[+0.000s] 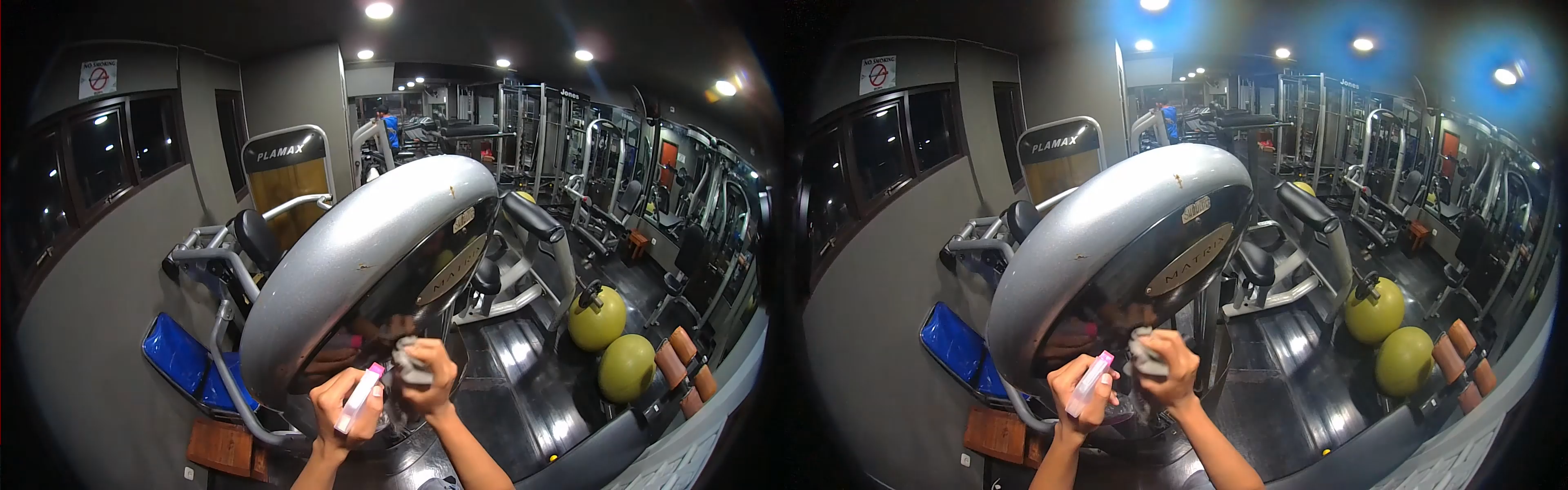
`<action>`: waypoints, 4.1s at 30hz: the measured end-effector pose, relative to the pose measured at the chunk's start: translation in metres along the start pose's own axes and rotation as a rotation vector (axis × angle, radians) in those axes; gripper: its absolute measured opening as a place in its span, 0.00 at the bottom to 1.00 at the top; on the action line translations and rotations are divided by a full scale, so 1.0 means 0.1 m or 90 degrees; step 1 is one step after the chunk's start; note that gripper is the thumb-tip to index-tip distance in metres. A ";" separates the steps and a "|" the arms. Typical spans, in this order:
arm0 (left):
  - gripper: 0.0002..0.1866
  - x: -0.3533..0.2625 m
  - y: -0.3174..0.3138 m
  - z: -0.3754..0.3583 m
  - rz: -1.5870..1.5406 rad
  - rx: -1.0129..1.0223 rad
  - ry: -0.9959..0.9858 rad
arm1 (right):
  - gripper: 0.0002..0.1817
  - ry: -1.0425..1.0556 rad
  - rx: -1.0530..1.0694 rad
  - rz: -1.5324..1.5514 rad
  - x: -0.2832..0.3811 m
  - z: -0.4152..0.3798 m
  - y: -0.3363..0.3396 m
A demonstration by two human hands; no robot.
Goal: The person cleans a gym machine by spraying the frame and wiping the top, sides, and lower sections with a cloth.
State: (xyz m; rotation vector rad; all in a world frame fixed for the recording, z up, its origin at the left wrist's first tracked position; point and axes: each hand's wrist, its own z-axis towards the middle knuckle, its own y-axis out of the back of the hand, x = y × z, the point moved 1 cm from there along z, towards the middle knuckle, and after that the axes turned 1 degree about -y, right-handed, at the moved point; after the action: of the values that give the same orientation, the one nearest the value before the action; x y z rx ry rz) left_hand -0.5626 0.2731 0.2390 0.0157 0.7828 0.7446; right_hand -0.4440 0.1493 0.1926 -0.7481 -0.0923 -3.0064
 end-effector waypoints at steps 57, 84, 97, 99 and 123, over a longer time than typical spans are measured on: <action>0.13 -0.50 0.60 0.45 -0.036 0.018 -0.035 | 0.24 0.072 -0.072 -0.162 0.71 1.04 0.20; 0.17 -0.68 0.87 0.90 -0.396 0.099 0.147 | 0.20 0.191 0.091 -0.204 1.17 1.27 0.08; 0.18 -0.63 0.92 0.80 -0.350 0.117 0.151 | 0.14 0.152 0.134 -0.289 1.29 1.70 0.12; 0.18 -0.63 0.92 0.80 -0.356 0.116 0.158 | 0.15 0.118 0.073 -0.350 1.24 1.86 0.21; 0.24 -0.35 1.03 0.49 -0.401 0.034 0.180 | 0.18 0.153 0.315 -0.371 1.64 1.58 -0.05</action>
State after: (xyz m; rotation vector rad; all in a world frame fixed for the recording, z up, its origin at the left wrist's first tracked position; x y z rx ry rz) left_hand -0.6100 0.3412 0.3255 -0.2820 1.0074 0.1261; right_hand -0.5150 0.1610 0.4087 -0.3437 -1.1785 -3.3122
